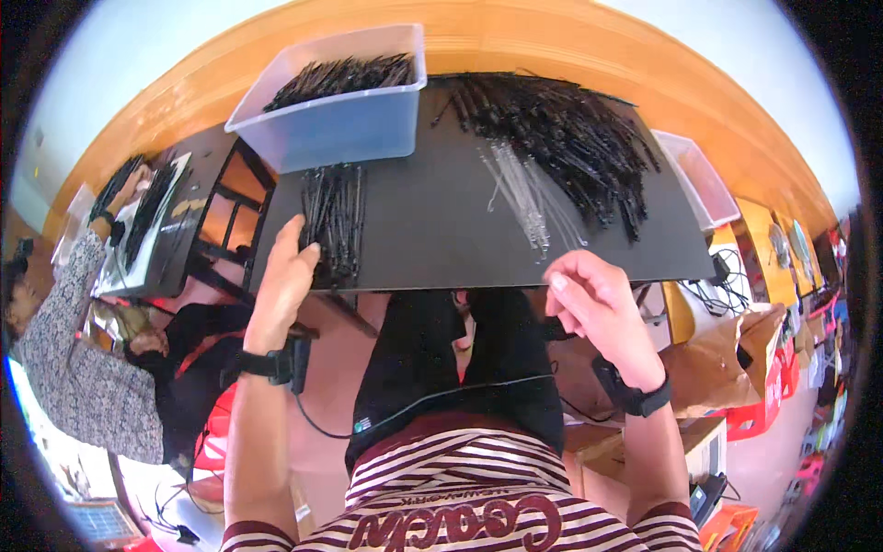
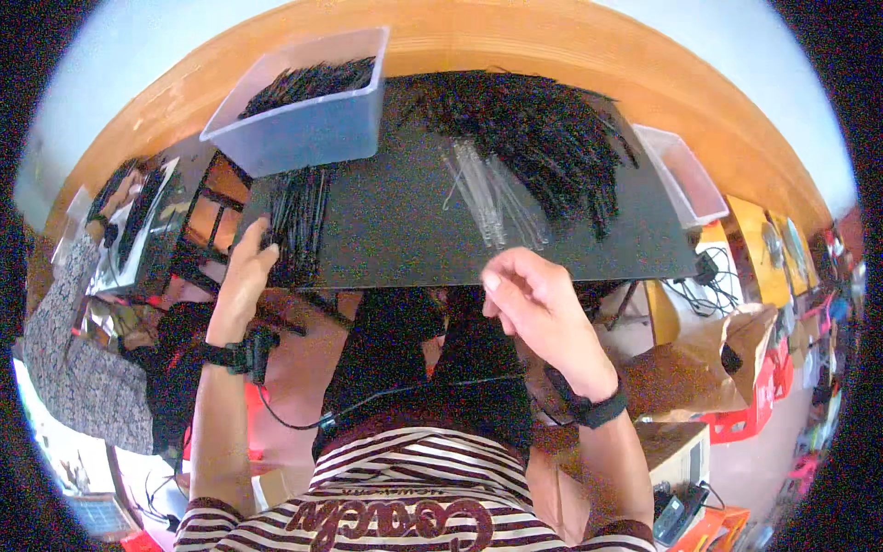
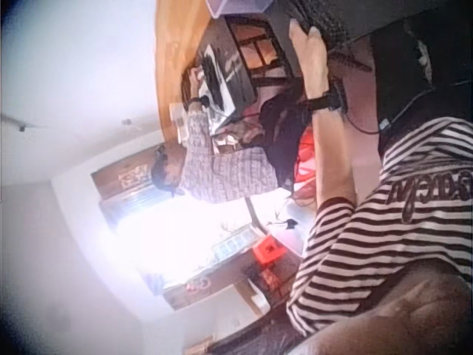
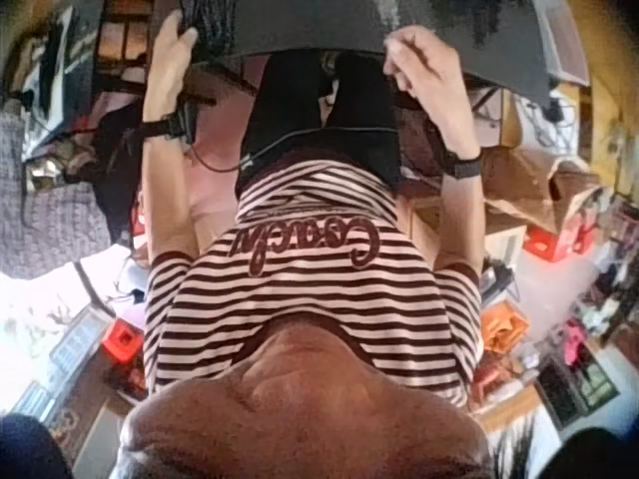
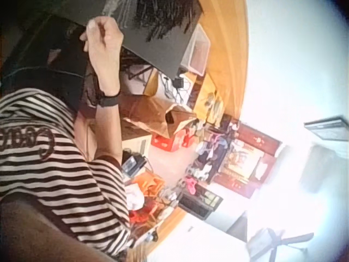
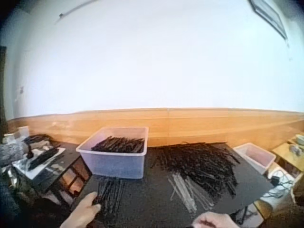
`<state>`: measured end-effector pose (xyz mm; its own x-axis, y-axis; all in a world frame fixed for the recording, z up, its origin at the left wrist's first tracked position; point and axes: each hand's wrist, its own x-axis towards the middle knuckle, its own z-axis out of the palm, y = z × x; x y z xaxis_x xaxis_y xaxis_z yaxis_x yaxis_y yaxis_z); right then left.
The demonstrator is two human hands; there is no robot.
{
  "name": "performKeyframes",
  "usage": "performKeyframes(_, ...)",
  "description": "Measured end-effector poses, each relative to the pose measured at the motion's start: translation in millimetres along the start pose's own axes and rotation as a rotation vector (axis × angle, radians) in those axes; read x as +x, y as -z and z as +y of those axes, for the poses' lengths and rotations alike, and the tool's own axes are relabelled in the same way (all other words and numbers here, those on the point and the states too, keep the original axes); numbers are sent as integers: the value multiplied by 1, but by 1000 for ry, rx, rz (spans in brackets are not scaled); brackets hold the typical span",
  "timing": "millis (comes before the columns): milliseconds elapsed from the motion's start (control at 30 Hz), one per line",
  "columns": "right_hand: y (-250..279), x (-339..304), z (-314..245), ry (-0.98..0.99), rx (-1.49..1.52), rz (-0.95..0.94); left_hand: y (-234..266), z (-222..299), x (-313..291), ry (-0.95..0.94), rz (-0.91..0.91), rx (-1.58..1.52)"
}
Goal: The recorder is sorting and grouping cable ties at a table.
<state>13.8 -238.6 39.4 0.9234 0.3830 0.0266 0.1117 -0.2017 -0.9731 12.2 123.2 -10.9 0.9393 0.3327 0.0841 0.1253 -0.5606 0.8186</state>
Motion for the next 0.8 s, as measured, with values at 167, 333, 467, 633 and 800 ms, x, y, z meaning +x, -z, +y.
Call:
performKeyframes(167,-12,26,-3,-18,-55,-270,5,13,-1,48,-16,94)
performKeyframes(333,-66,73,-21,-9,-144,-513,21,-11,24,33,5,218)
performKeyframes(467,-99,133,-28,-52,-319,-552,29,-32,46,-7,19,259)
performKeyframes(633,-147,185,-25,-74,-434,-490,38,-39,62,69,-22,172)
performKeyframes(800,-202,197,-35,84,-650,-538,48,-50,74,100,-24,-1)
